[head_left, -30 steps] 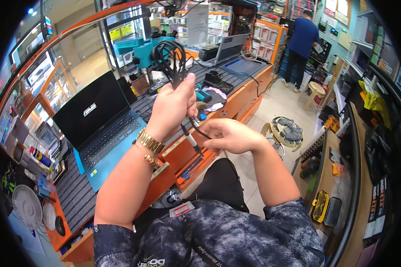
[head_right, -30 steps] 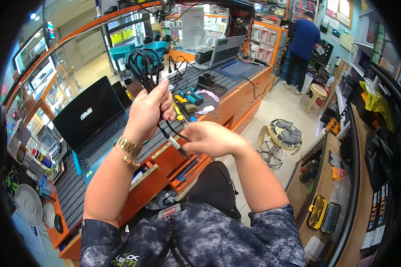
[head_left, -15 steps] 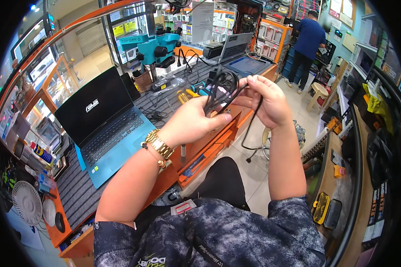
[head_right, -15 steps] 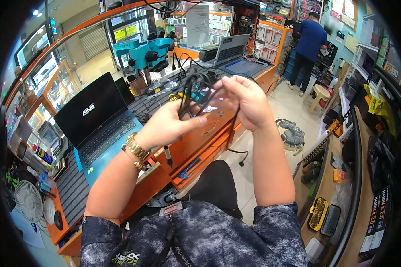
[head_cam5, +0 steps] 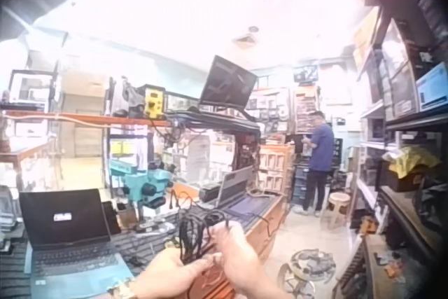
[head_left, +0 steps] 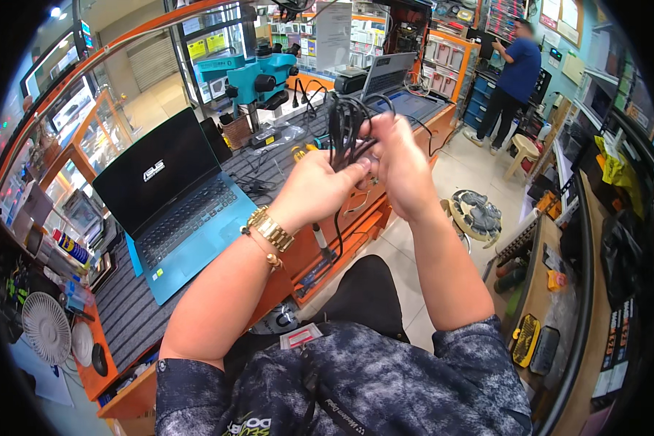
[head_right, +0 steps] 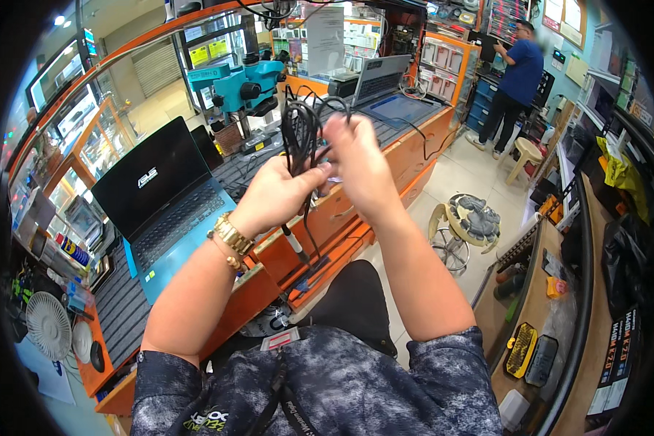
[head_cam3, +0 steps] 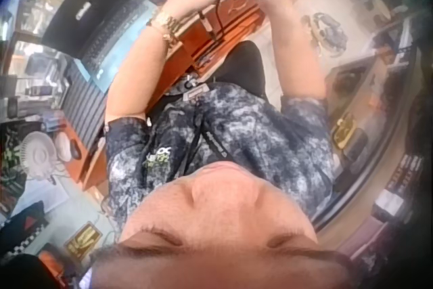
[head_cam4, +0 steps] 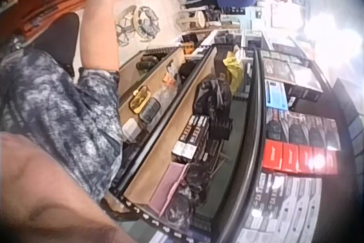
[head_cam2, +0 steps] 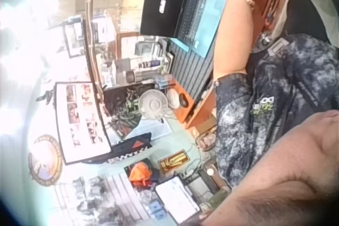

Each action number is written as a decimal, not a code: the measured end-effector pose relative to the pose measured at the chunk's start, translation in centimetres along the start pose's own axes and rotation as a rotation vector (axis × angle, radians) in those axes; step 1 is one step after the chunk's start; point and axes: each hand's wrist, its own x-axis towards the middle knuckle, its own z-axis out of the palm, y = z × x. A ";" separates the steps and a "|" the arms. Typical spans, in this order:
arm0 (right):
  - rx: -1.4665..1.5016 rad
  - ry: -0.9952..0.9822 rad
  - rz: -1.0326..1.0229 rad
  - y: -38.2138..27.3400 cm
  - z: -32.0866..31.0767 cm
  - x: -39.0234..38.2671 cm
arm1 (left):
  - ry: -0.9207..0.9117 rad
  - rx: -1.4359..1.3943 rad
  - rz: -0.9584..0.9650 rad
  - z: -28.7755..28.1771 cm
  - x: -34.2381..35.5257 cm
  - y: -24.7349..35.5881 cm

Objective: The person uses a screwdriver to remove several screws from the bottom casing of a laptop, then turns the laptop over and opens the lid. The person then handles various cables and uses a small electronic testing device while looking at the screen.

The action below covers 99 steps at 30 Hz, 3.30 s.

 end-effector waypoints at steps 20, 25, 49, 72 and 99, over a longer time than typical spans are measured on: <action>0.112 -0.040 0.153 -1.6 -7.0 -0.5 | 0.037 -0.034 -0.133 -4.0 -0.6 1.4; 0.394 0.037 0.156 -2.2 -2.8 -0.1 | -0.136 -0.050 -0.017 -0.6 -0.5 0.5; 0.046 -0.387 -0.192 -3.0 1.2 1.9 | -0.148 0.066 0.203 1.7 -2.0 1.7; -1.554 -0.138 0.025 29.1 -9.5 33.3 | 0.535 -0.251 0.189 -16.6 -2.1 7.7; 0.105 -0.167 -0.045 6.4 -1.0 18.2 | 0.224 -0.092 0.149 -12.1 -1.8 4.4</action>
